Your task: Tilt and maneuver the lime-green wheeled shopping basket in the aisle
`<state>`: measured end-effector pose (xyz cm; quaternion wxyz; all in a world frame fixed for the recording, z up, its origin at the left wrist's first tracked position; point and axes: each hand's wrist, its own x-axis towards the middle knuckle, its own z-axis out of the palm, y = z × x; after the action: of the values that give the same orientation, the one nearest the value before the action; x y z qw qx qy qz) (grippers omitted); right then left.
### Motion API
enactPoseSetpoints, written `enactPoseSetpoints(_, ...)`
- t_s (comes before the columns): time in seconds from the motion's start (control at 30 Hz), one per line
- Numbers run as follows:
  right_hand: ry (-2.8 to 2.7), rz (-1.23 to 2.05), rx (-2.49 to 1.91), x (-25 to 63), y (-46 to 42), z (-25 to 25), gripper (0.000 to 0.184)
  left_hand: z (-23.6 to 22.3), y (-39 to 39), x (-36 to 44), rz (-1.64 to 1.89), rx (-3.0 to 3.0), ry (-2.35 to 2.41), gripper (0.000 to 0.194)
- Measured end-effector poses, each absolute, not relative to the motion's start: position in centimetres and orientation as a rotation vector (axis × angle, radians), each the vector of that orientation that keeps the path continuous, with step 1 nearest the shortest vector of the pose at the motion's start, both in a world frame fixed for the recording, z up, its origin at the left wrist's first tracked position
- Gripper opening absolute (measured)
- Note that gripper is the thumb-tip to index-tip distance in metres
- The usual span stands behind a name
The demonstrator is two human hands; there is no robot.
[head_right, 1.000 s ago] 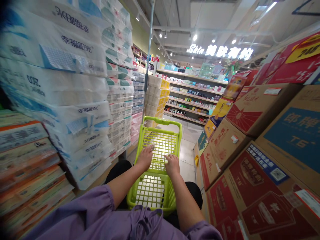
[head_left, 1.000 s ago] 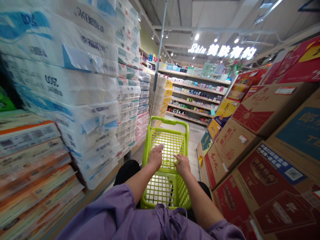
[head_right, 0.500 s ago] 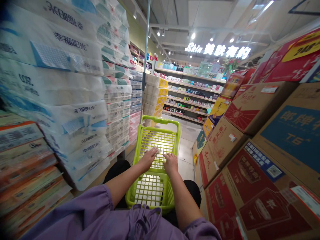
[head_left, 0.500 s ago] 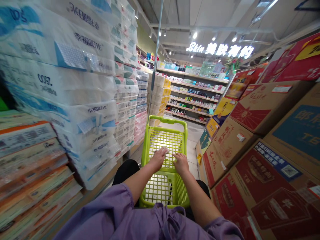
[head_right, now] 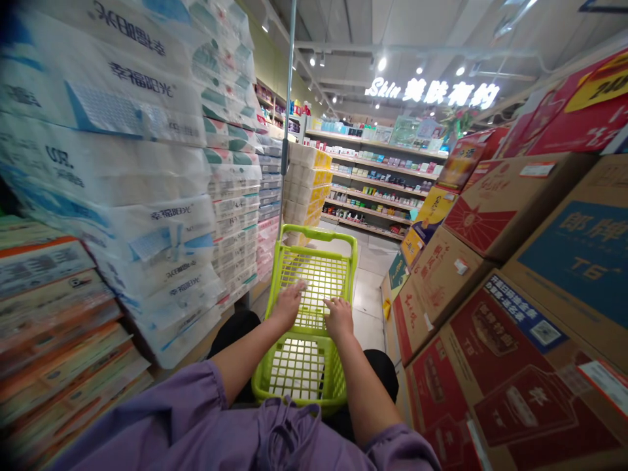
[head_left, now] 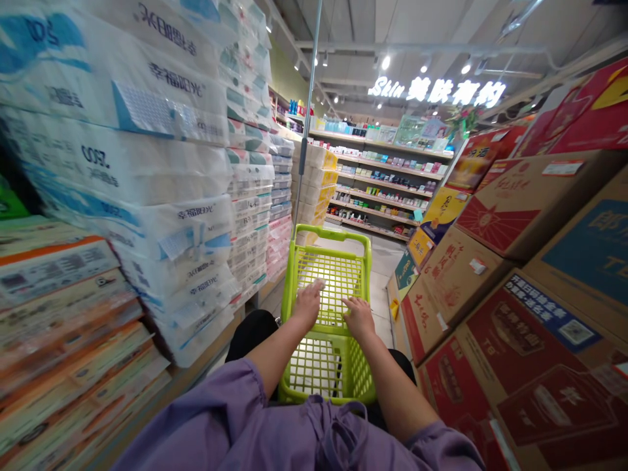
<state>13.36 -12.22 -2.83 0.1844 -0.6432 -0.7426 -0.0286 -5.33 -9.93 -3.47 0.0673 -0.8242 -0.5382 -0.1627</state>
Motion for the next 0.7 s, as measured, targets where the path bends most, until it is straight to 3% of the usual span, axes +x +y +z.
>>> enactPoseSetpoints(0.1, -2.094, -0.08, -1.814, 13.3, -12.2, -2.7, 0.052, -3.2, -9.9, -5.4, -0.459, -2.373, -1.768, 0.053)
enactPoseSetpoints(0.23, -2.096, -0.072, -1.809, 13.3, -12.3, -2.6, 0.052, -3.4, -10.3, -5.1, -0.37, -2.682, -1.309, 0.048)
enactPoseSetpoints(0.4, -2.098, -0.067, -1.804, 13.3, -12.4, -2.6, 0.051, -3.7, -10.2, -5.1, -0.519, -2.318, -1.829, 0.048)
enactPoseSetpoints(0.57, -2.098, -0.069, -1.82, 13.3, -12.4, -2.6, 0.051, -4.6, -9.8, -5.0, -0.436, -2.665, -1.346, 0.048)
enactPoseSetpoints(0.7, -2.103, -0.067, -1.822, 13.3, -12.3, -2.6, 0.051, -4.6, -9.4, -5.2, -0.506, -2.401, -1.771, 0.05)
